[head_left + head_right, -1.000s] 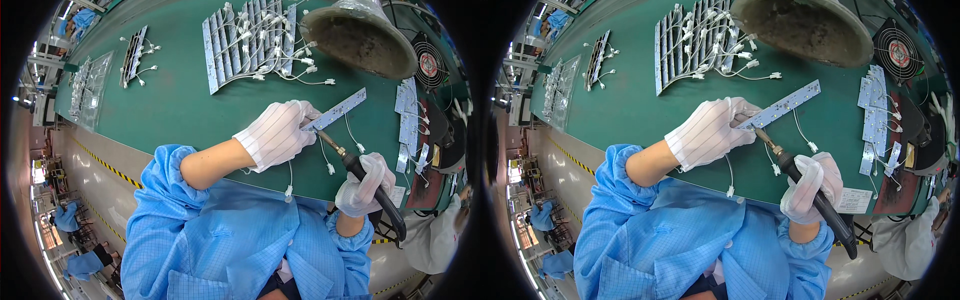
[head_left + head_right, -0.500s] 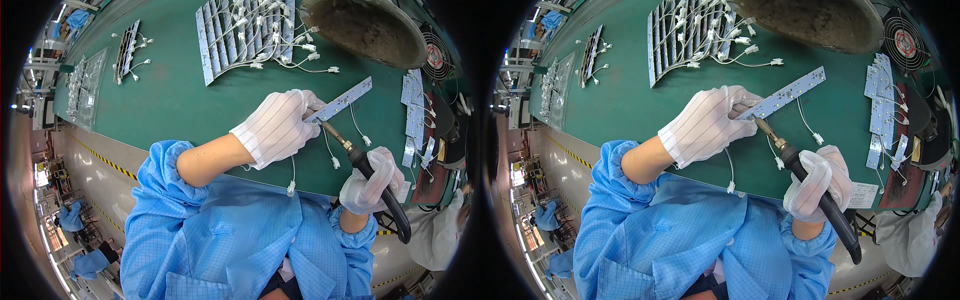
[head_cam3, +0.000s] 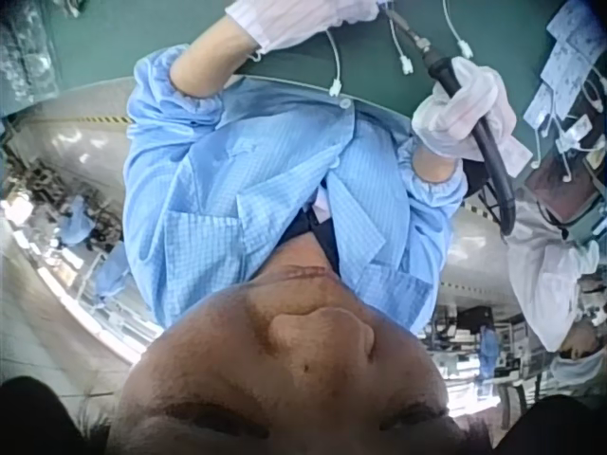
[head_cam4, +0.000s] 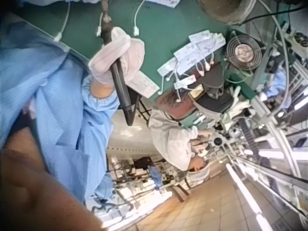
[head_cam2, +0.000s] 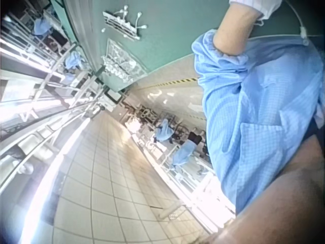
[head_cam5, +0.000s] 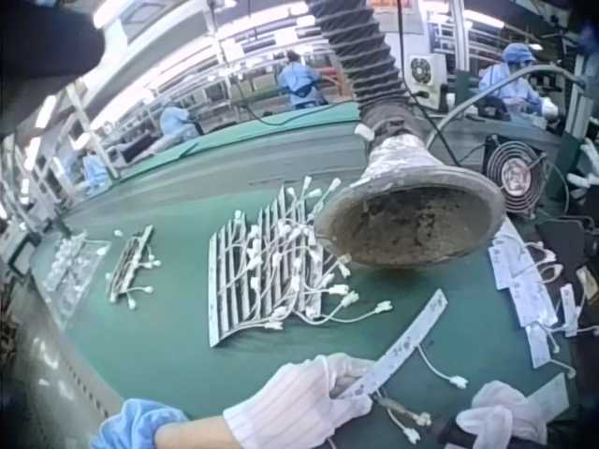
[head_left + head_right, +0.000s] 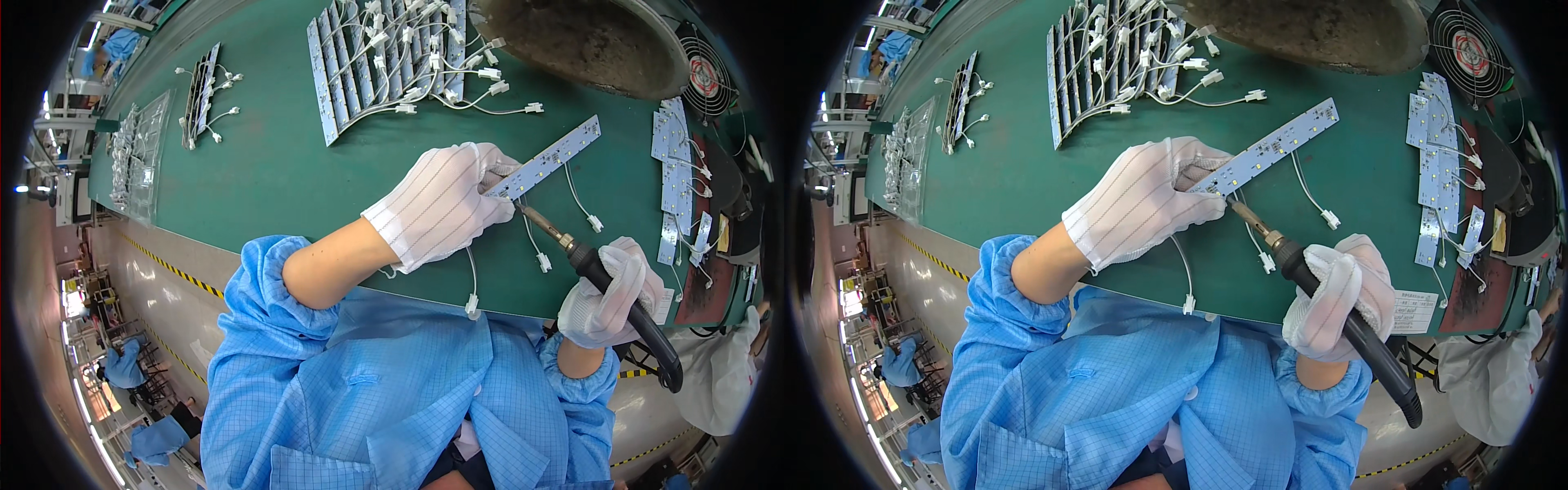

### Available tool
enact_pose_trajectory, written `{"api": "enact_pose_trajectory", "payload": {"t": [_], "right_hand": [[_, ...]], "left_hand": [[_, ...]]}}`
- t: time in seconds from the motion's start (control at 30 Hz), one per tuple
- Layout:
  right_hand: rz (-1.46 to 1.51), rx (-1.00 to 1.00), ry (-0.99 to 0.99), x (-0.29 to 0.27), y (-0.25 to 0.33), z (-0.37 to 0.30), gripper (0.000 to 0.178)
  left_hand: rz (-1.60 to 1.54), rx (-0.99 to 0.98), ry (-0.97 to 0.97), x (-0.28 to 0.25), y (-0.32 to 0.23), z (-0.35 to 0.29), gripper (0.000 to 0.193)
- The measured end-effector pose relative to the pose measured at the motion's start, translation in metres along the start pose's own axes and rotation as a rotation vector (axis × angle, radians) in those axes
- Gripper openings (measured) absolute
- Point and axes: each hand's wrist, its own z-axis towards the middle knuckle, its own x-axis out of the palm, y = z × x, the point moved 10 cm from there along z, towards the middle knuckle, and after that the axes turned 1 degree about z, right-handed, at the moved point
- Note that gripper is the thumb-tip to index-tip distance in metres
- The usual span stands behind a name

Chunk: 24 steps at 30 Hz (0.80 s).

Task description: Soldering electrical components onto long circuit board strips at an assembly station.

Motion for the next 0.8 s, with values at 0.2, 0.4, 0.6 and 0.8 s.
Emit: {"api": "enact_pose_trajectory", "payload": {"t": [0.2,0.4,0.6,0.8], "right_hand": [[0.050,-0.027,0.017,0.002,0.000,-0.001,0.021],[0.137,0.078,-0.012,0.002,-0.005,0.001,0.020],[0.212,0.157,-0.093,0.000,-0.011,0.000,0.018],[0.139,0.193,-0.053,-0.005,-0.017,0.002,0.019]], "left_hand": [[0.024,-0.008,-0.008,-0.001,-0.003,0.000,0.041],[0.038,-0.031,0.012,-0.002,-0.005,-0.001,0.041],[0.018,-0.007,-0.013,-0.002,-0.002,0.000,0.042],[0.084,-0.022,0.059,-0.011,-0.015,-0.008,0.043]]}}
